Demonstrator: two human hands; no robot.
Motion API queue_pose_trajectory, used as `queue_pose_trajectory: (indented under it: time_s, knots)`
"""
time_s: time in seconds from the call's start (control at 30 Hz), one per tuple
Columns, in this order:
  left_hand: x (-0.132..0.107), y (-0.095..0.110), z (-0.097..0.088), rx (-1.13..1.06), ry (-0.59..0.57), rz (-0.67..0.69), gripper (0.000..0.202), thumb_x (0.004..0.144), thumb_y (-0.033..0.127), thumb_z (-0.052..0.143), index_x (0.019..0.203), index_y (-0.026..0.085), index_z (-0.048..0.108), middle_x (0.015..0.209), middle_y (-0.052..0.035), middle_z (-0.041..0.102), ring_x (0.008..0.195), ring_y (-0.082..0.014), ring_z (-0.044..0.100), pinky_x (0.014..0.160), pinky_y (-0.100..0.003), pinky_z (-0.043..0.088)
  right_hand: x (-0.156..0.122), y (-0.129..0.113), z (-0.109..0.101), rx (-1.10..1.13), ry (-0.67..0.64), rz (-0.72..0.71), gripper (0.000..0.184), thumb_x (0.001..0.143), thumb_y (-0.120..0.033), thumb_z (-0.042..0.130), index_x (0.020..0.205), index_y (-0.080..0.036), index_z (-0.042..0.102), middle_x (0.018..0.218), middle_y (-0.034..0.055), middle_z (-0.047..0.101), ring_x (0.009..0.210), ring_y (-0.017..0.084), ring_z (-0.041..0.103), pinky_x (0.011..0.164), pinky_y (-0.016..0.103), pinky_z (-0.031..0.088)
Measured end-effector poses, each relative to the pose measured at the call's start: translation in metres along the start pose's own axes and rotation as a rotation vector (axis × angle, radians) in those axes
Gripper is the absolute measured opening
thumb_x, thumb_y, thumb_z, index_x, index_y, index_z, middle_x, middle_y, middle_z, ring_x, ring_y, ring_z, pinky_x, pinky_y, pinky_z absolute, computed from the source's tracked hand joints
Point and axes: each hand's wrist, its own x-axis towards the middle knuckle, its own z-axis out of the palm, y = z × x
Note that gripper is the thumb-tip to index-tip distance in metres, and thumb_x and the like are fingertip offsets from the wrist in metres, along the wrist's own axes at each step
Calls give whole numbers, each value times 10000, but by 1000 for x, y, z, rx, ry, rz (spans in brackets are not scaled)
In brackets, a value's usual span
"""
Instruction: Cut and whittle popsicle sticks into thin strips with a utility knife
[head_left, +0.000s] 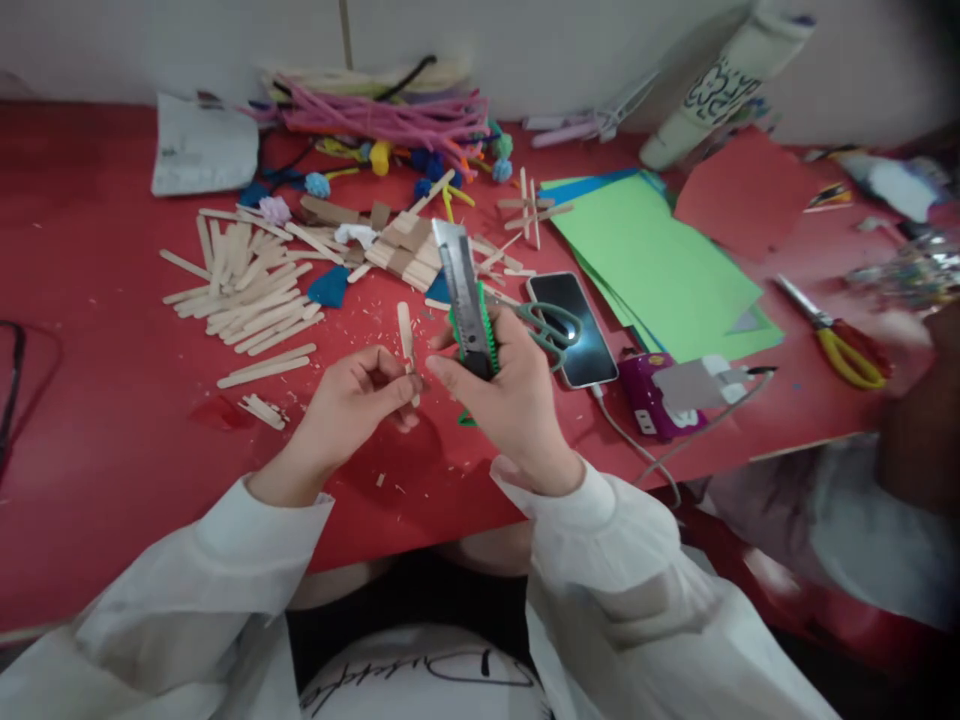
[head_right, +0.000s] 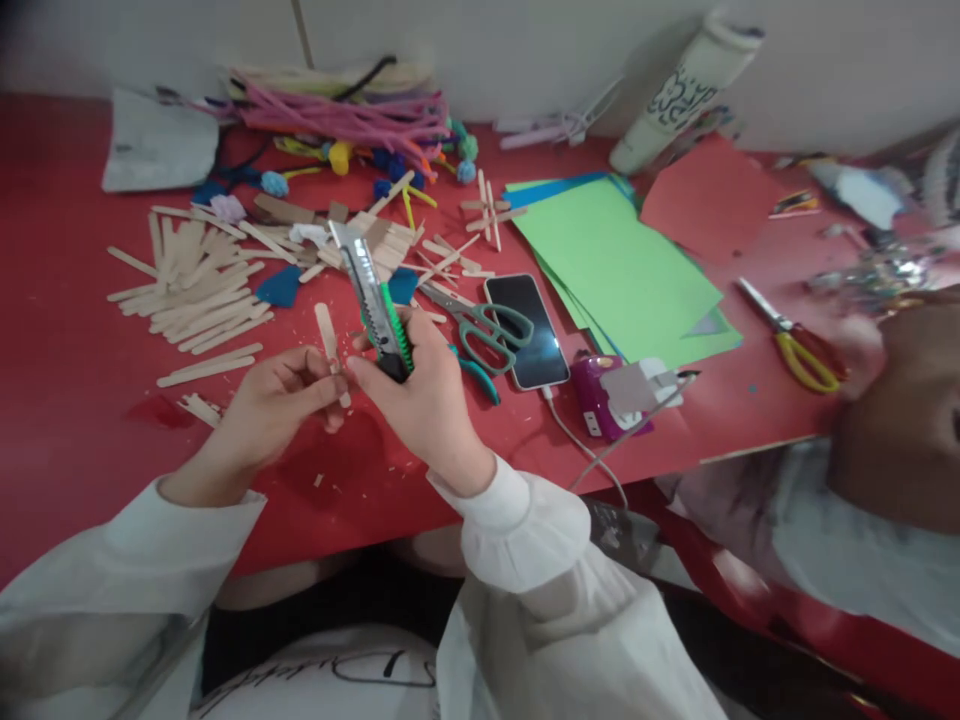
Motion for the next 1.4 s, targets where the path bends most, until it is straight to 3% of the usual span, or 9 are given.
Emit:
queue_pose_trajectory:
  time_s: [0.1, 0.27, 0.67, 0.87, 1.1, 1.27, 1.4]
  knots:
    - [2, 12, -2, -18, -22, 8, 259, 637, 320, 721, 627, 188, 499, 500, 58, 578, 408, -84, 552, 456, -208, 469, 13, 1, 6, 80, -39, -87, 229, 717, -198, 663, 882, -195, 505, 800, -18, 631, 656, 110, 580, 604, 254, 486]
    - [10, 26, -3, -3, -64, 30, 289, 626, 343, 748, 606, 185, 508, 476, 47, 586, 423, -80, 549, 486, -197, 466, 24, 4, 7, 130, -63, -164, 220, 736, -219, 651, 874, -208, 480, 756, -37, 638, 594, 101, 581, 583, 247, 481]
    - [11, 13, -5, 166, -8, 80, 195, 692, 285, 630, 566, 184, 520, 487, 44, 575, 466, -87, 544, 492, -198, 451, 28, 20, 14, -5, -38, -302, 200, 722, -187, 632, 848, -218, 480, 712, -46, 598, 585, 103, 558, 578, 243, 472]
    - [11, 9, -3, 136, 6, 100, 211, 693, 290, 651, 596, 185, 496, 485, 52, 570, 465, -86, 552, 494, -196, 451, 29, 22, 16, 191, -122, -149, 193, 710, -197, 625, 801, -226, 458, 668, -63, 536, 522, 82, 489, 507, 232, 443]
    - [12, 2, -3, 106, 155, 156, 240, 678, 281, 673, 687, 203, 446, 554, 82, 501, 425, -64, 491, 418, -184, 408, 30, 28, 13, 690, -403, 89, 249, 744, -239, 660, 895, -231, 463, 678, -90, 557, 360, 21, 424, 330, 158, 350]
    - [14, -3, -6, 265, 210, 240, 196, 703, 272, 658, 732, 198, 479, 645, 52, 534, 534, -76, 514, 489, -194, 416, 30, 31, 17, 683, -262, 185, 183, 790, -265, 643, 851, -218, 477, 504, -118, 505, 355, 34, 426, 337, 139, 351]
    - [13, -5, -5, 342, 188, 261, 188, 709, 266, 653, 732, 200, 479, 670, 49, 552, 588, -90, 536, 543, -207, 436, 32, 31, 18, 661, -190, 227, 253, 747, -303, 699, 852, -214, 485, 483, -123, 511, 342, 37, 427, 324, 143, 354]
